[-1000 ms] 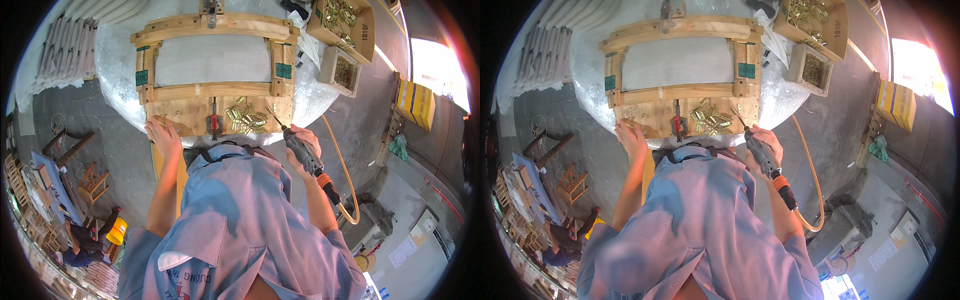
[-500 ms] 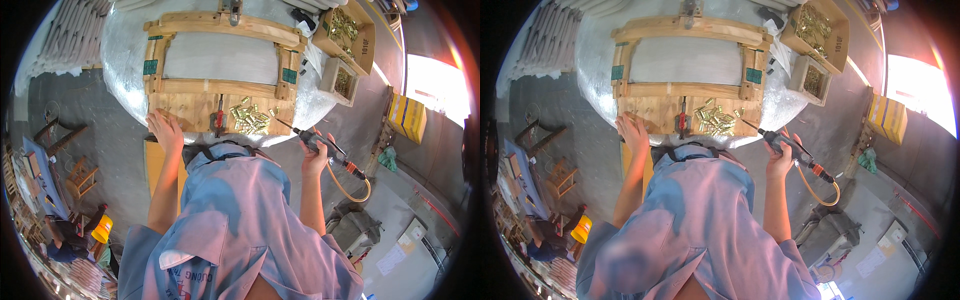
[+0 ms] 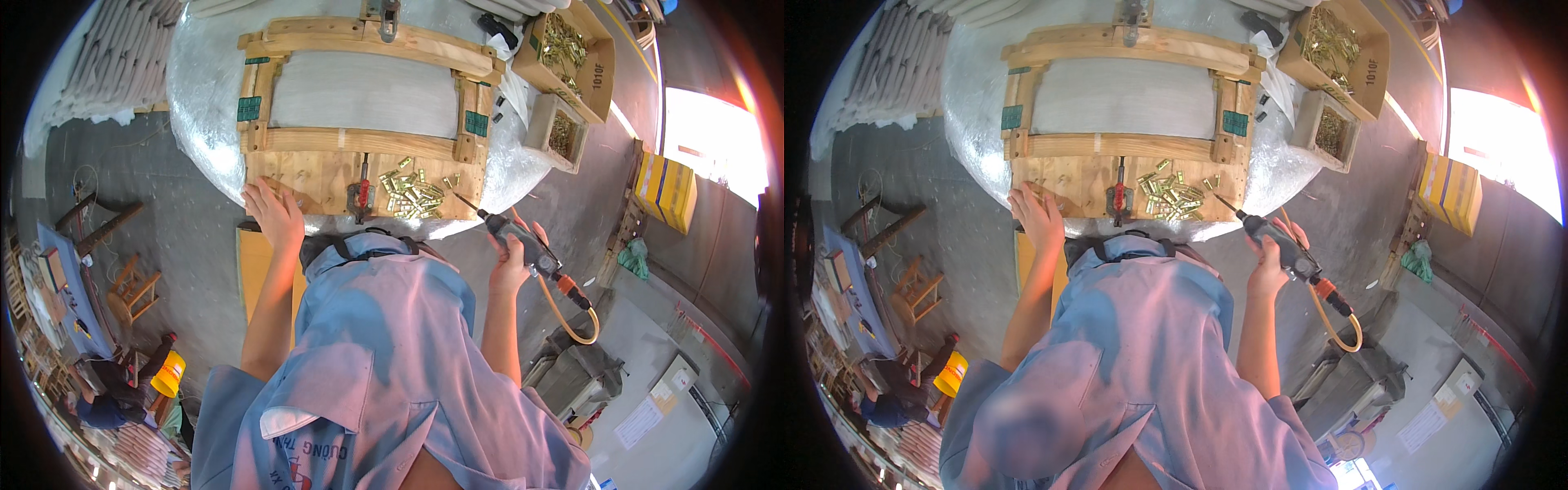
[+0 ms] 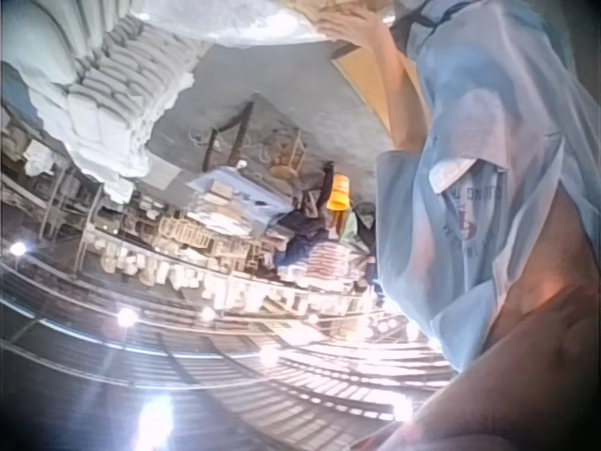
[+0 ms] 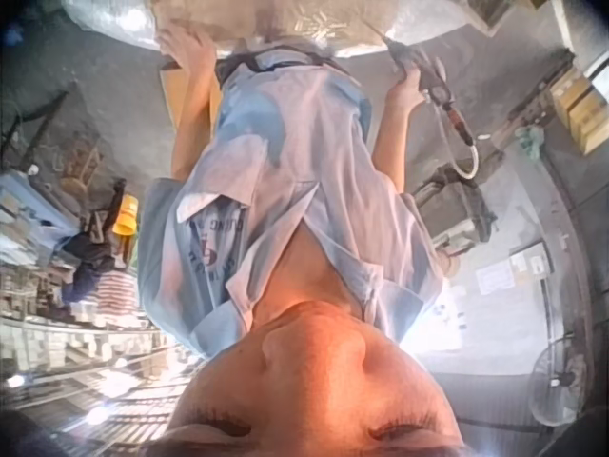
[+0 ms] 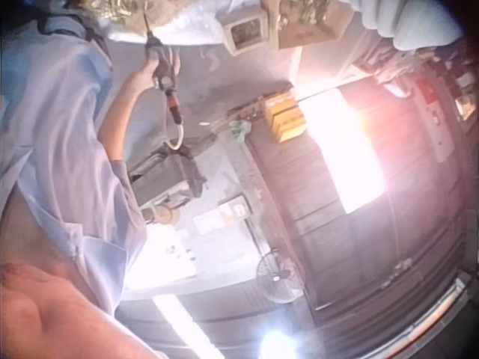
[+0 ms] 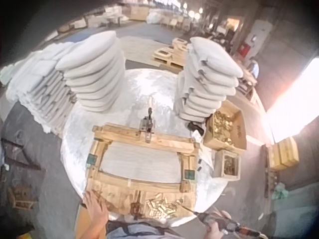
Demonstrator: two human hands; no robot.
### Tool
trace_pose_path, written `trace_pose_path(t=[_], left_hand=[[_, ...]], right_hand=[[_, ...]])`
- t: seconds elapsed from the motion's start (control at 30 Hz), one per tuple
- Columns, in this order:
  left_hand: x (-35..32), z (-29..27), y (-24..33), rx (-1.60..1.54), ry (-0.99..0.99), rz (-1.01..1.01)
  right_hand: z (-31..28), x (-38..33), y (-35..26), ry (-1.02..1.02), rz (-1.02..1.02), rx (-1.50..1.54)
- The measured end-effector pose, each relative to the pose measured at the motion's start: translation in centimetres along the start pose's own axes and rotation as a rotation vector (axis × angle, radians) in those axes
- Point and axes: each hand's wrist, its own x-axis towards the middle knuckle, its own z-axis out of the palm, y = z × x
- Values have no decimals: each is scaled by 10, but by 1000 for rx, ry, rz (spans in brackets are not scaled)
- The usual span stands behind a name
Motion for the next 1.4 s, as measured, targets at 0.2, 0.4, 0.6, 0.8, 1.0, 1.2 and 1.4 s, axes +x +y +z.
trace_pose_path(t=[0.2, 0.4, 0.6, 0.8, 1.0, 1.2, 1.4], left_hand=[[0, -2, 2, 25, 10, 10], [-1, 0, 3, 17, 12, 9], [-2, 3, 1, 44, 13, 10], [-1, 4, 2, 4, 15, 17], [-3, 2, 2, 22, 13, -6], [-1, 4, 1, 25, 32, 25], [0, 4, 5, 93, 14, 6]], right_hand=[[28, -7, 3, -402, -470, -466], [29, -6, -2, -400, -452, -501], [22, 11, -10, -54, -4, -90], [-10, 35, 0, 47, 152, 150], [-33, 50, 18, 131, 262, 266], [-25, 25, 16, 112, 140, 208], [9, 8, 2, -198, -269, -242]])
